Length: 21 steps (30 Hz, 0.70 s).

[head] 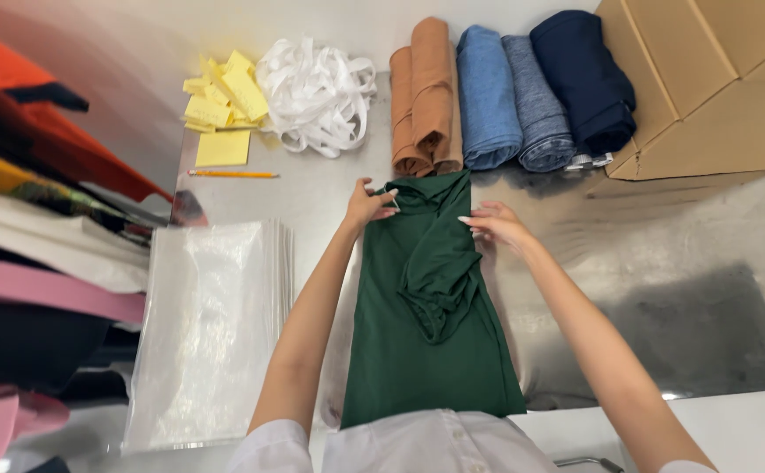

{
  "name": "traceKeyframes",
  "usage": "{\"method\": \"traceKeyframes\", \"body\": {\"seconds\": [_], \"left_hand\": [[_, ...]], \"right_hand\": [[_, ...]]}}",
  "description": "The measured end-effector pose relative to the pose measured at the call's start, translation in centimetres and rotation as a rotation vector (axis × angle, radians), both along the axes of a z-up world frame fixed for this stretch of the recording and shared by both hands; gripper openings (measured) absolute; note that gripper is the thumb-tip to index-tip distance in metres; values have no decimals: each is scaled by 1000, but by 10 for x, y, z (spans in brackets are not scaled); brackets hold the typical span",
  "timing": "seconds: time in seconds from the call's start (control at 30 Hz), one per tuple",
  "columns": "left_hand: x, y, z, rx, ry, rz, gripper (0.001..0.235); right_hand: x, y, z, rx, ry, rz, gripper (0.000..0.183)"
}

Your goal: The person folds a green t-shirt, a pink t-shirt, a black t-shirt, and a pink top on a metal table. They retrieve each item from a nearby clothing rack, fold it neatly by hand, and place it into a stack of folded garments.

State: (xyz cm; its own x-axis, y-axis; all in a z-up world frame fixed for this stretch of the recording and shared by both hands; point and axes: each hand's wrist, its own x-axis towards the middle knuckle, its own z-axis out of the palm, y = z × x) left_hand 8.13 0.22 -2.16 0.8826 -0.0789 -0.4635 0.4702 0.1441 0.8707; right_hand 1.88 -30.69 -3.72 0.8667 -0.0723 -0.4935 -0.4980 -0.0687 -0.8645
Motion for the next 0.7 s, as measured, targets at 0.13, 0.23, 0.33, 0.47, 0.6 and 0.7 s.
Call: {"method": "traceKeyframes", "body": {"seconds": [0.13, 0.23, 0.33, 0.47, 0.6, 0.7], "left_hand": [[8, -10, 0, 3, 82, -147, 101], [-4, -5, 20, 126, -28, -262, 69], [-17, 1, 25, 201, -83, -186, 70], [-38, 21, -2, 384, -285, -289, 40], [-60, 27, 11, 713, -557, -536, 11], [-61, 16, 22, 887, -597, -640, 39]], "right_hand": [[9, 20, 11, -3, 50, -5, 96], [16, 12, -27, -12, -77, 31, 67], [-1, 6, -28, 31, -186, -48, 39], [-33, 4, -4, -81, -252, -13, 30], [-43, -5, 8, -282, -321, 131, 40], [-33, -11, 5, -262, -216, 76, 35]]}}
